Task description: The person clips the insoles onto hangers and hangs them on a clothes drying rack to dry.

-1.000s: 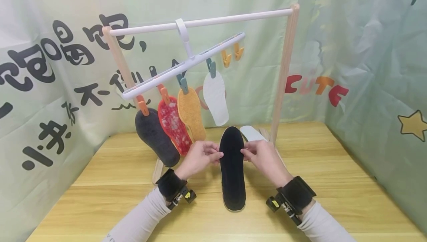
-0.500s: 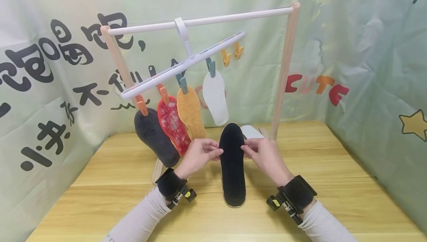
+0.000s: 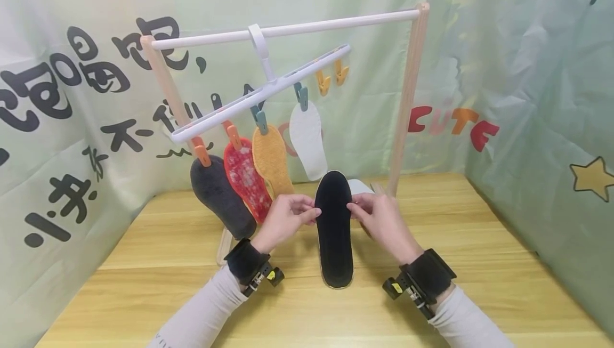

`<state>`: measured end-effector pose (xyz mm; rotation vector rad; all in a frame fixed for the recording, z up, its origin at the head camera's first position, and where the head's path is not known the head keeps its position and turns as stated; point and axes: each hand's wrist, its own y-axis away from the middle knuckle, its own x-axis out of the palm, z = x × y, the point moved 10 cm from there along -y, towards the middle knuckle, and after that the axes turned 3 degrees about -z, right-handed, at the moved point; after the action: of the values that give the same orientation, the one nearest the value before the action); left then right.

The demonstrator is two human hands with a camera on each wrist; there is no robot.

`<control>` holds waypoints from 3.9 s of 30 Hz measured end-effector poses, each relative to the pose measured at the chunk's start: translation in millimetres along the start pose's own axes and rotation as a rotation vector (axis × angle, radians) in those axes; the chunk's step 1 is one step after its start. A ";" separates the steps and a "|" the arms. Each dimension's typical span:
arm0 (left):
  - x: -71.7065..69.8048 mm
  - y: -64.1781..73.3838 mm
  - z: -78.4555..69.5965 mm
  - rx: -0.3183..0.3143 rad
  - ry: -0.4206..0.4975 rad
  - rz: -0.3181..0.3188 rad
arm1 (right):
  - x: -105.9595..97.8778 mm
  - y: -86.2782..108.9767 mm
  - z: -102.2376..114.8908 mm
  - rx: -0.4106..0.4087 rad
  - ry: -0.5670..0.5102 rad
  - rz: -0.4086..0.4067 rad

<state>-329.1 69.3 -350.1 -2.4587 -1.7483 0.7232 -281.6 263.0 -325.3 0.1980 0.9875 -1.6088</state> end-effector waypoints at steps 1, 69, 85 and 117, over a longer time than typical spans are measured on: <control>0.0 -0.7 -0.5 0.001 0.002 -0.002 | -1.0 -0.6 -0.1 0.000 0.001 -0.006; -25.8 -41.2 -40.5 0.149 -0.160 -0.164 | -59.4 -123.1 59.6 0.015 -0.050 -0.006; -27.0 -46.2 -39.2 0.149 -0.162 -0.166 | -53.9 -169.3 81.7 0.033 -0.170 -0.030; -13.8 -45.5 -39.8 0.135 -0.117 -0.131 | -47.2 -178.1 88.0 0.040 -0.286 0.011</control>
<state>-357.3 82.6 -296.6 -2.2343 -1.8128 0.9552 -389.8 231.0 -155.0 -0.0014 0.7335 -1.5955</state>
